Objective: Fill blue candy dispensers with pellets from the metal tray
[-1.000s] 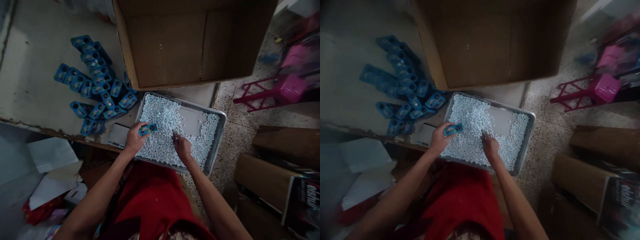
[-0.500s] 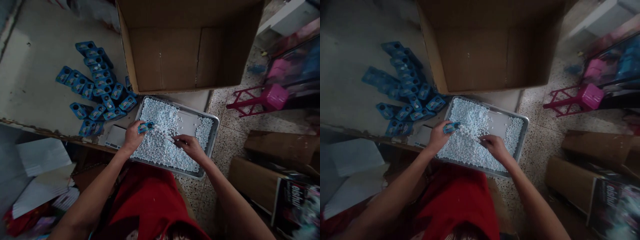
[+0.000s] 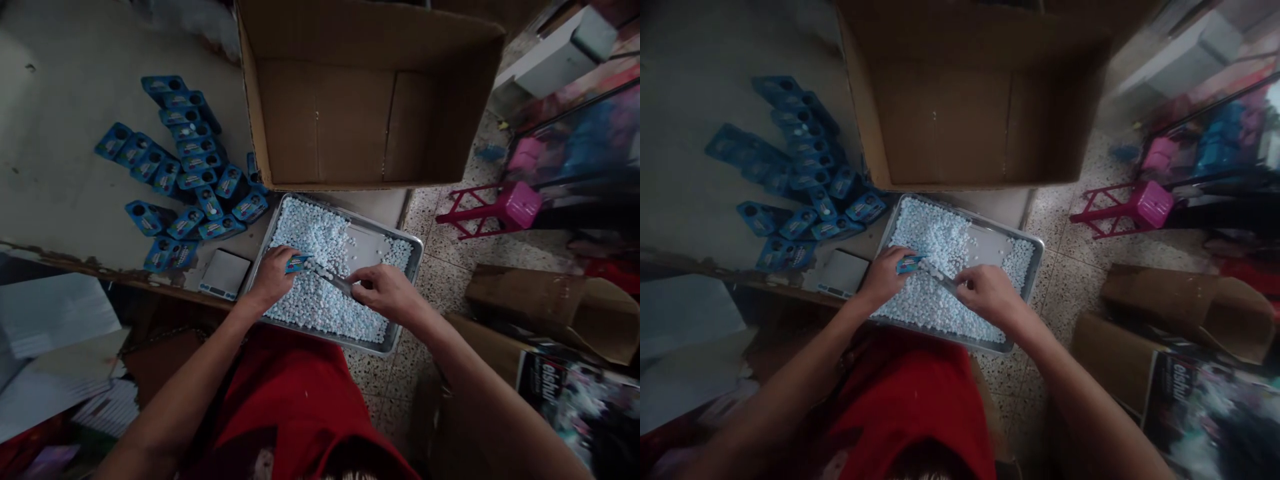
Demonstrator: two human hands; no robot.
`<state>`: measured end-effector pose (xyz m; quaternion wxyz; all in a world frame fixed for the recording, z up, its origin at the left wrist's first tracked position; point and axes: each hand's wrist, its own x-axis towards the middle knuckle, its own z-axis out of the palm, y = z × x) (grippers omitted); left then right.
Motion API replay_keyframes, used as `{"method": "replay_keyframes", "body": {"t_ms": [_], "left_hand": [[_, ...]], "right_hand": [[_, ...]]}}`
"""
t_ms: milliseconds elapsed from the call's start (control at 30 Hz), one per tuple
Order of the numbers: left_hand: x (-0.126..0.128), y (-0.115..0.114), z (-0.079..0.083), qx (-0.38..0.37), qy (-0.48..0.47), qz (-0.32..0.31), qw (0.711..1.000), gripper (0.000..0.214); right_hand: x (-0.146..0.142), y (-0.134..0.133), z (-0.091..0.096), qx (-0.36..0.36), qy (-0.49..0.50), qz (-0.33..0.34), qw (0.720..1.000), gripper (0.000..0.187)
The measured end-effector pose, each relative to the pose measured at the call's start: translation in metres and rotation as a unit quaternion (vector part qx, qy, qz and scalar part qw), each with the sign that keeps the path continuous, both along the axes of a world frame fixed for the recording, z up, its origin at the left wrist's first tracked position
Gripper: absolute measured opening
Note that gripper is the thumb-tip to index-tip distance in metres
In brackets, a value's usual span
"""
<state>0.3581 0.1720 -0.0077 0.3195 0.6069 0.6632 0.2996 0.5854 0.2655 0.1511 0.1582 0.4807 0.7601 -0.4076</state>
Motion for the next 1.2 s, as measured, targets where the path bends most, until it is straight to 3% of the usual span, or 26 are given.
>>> {"method": "replay_keyframes", "body": {"t_ms": [133,267,367,567,733,833,967,1067,1133,1200], "left_hand": [[0.003,0.003,-0.003,-0.012,-0.054,0.056,0.997,0.035],[0.003,0.006,-0.007,-0.008,-0.075,0.030,0.997,0.037],[0.000,0.008,-0.009,0.010,-0.085,0.055,0.995,0.037],[0.008,0.017,-0.012,-0.014,-0.129,0.055,0.990,0.037],[0.015,0.017,-0.013,-0.013,-0.123,0.087,0.989,0.035],[0.006,0.003,0.005,-0.034,-0.140,0.127,0.981,0.035],[-0.036,-0.035,0.057,-0.015,-0.075,0.279,0.957,0.038],[-0.104,-0.066,0.089,0.040,0.033,0.455,0.889,0.048],[-0.163,-0.077,0.092,0.064,0.098,0.551,0.826,0.055],[-0.222,-0.078,0.081,0.041,0.117,0.608,0.784,0.056]], "right_hand": [[0.020,-0.007,0.004,-0.027,0.017,-0.051,0.998,0.031],[0.055,-0.025,-0.008,-0.052,0.034,-0.118,0.991,0.033],[0.091,-0.044,-0.035,-0.050,0.038,-0.159,0.985,0.038],[0.138,-0.081,-0.099,0.013,-0.095,-0.188,0.978,0.039],[0.143,-0.091,-0.122,0.013,-0.067,-0.219,0.973,0.044],[0.143,-0.094,-0.132,-0.019,-0.009,-0.247,0.969,0.051],[0.142,-0.096,-0.147,-0.033,0.054,-0.282,0.957,0.056],[0.136,-0.095,-0.153,-0.047,0.107,-0.324,0.939,0.055],[0.131,-0.094,-0.154,-0.086,0.159,-0.380,0.907,0.054],[0.125,-0.091,-0.154,-0.144,0.213,-0.451,0.855,0.056]]}}
